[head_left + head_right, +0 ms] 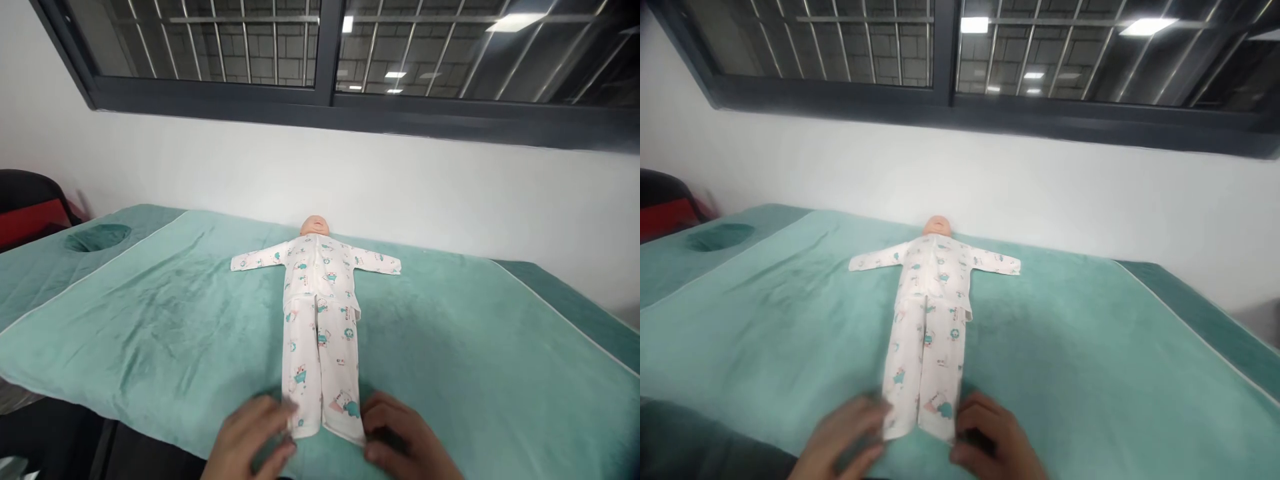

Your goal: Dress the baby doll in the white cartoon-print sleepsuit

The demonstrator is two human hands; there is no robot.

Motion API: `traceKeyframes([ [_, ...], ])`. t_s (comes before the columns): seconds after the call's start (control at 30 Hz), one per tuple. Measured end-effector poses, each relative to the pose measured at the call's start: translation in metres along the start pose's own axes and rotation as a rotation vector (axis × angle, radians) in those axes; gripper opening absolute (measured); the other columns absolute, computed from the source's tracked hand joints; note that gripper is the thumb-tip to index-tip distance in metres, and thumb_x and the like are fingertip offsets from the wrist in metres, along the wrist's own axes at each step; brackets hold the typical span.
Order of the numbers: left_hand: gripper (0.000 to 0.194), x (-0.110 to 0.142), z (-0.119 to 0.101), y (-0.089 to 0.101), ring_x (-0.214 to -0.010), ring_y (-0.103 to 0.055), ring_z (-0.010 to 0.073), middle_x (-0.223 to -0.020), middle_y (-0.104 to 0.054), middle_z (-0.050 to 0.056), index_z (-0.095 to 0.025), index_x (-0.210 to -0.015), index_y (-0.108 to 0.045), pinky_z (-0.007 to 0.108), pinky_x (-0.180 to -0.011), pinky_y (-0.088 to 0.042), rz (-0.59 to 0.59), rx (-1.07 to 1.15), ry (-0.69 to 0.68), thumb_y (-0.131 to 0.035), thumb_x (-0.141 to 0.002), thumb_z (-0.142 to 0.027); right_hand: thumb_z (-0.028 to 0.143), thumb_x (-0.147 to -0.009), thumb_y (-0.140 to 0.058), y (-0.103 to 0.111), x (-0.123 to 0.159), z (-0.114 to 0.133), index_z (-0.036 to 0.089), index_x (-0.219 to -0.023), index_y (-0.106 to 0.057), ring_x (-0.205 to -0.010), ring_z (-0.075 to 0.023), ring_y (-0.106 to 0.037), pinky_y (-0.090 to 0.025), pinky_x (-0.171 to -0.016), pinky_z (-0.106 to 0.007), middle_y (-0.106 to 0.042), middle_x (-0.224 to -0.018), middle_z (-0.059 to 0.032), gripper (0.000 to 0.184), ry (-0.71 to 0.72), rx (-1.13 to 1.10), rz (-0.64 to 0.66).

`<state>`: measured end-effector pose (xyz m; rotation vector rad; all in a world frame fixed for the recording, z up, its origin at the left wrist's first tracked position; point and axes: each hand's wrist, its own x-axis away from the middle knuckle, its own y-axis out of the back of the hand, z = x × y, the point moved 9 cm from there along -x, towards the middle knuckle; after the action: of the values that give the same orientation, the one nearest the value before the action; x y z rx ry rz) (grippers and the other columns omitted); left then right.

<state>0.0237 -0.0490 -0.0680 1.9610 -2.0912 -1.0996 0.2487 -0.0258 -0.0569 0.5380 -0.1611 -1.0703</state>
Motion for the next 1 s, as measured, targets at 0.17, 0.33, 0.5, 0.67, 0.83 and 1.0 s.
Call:
traceKeyframes([
  [0.17, 0.050, -0.053, 0.047, 0.011, -0.089, -0.067, 0.0212, -0.101, -0.070, 0.006, -0.021, -0.129, -0.055, 0.034, -0.082, -0.055, -0.074, 0.196, 0.514, -0.053, -0.088, -0.049, 0.052, -0.091, -0.047, 0.050, -0.041, -0.032, 0.021, -0.090, -0.061, -0.085, -0.0213, -0.062, -0.047, -0.076, -0.032, -0.067, -0.090, -0.0046, 0.034, -0.354, -0.069, -0.400],
  [0.33, 0.071, -0.084, 0.041, -0.028, -0.117, -0.059, 0.0264, -0.134, -0.058, 0.011, -0.022, -0.144, -0.037, 0.037, -0.097, -0.047, 0.014, 0.448, 0.588, -0.061, -0.083, -0.049, 0.053, -0.086, -0.054, 0.022, -0.074, -0.036, 0.021, -0.115, -0.060, -0.099, -0.0273, -0.064, -0.050, -0.084, -0.039, -0.069, -0.109, -0.0082, 0.044, -0.412, -0.196, -0.475],
  [0.5, 0.067, -0.092, 0.034, -0.025, -0.121, -0.057, 0.0255, -0.141, -0.054, 0.009, -0.020, -0.143, -0.039, 0.035, -0.099, -0.047, -0.082, 0.581, 0.588, -0.063, -0.082, -0.037, 0.045, -0.083, -0.061, -0.005, -0.076, -0.027, 0.024, -0.129, -0.053, -0.112, -0.0273, -0.060, -0.050, -0.091, -0.039, -0.064, -0.125, -0.0073, 0.052, -0.377, -0.317, -0.553],
  [0.67, 0.061, -0.088, 0.037, -0.010, -0.126, -0.053, 0.0249, -0.143, -0.052, 0.007, -0.021, -0.141, -0.043, 0.033, -0.102, -0.044, -0.121, 0.539, 0.636, -0.060, -0.084, -0.034, 0.041, -0.082, -0.064, -0.020, -0.075, -0.026, 0.024, -0.131, -0.052, -0.112, -0.0269, -0.062, -0.053, -0.090, -0.039, -0.064, -0.127, -0.0066, 0.053, -0.298, -0.515, -0.450],
  [0.83, 0.067, -0.072, 0.043, -0.010, -0.131, -0.049, 0.0260, -0.147, -0.047, 0.009, -0.021, -0.144, -0.038, 0.035, -0.105, -0.042, -0.125, 0.394, 0.669, -0.061, -0.084, -0.041, 0.043, -0.080, -0.067, -0.018, -0.053, -0.039, 0.022, -0.133, -0.048, -0.112, -0.0279, -0.063, -0.051, -0.096, -0.044, -0.068, -0.120, -0.0094, 0.060, -0.320, -0.559, -0.467],
  [1.0, 0.067, -0.075, 0.039, -0.015, -0.136, -0.042, 0.0250, -0.149, -0.044, 0.007, -0.021, -0.147, -0.036, 0.035, -0.111, -0.035, -0.122, 0.352, 0.551, -0.057, -0.086, -0.038, 0.034, -0.075, -0.070, -0.024, -0.052, -0.047, 0.021, -0.134, -0.049, -0.114, -0.0276, -0.062, -0.051, -0.095, -0.041, -0.067, -0.122, -0.0092, 0.064, -0.350, -0.568, -0.448],
])
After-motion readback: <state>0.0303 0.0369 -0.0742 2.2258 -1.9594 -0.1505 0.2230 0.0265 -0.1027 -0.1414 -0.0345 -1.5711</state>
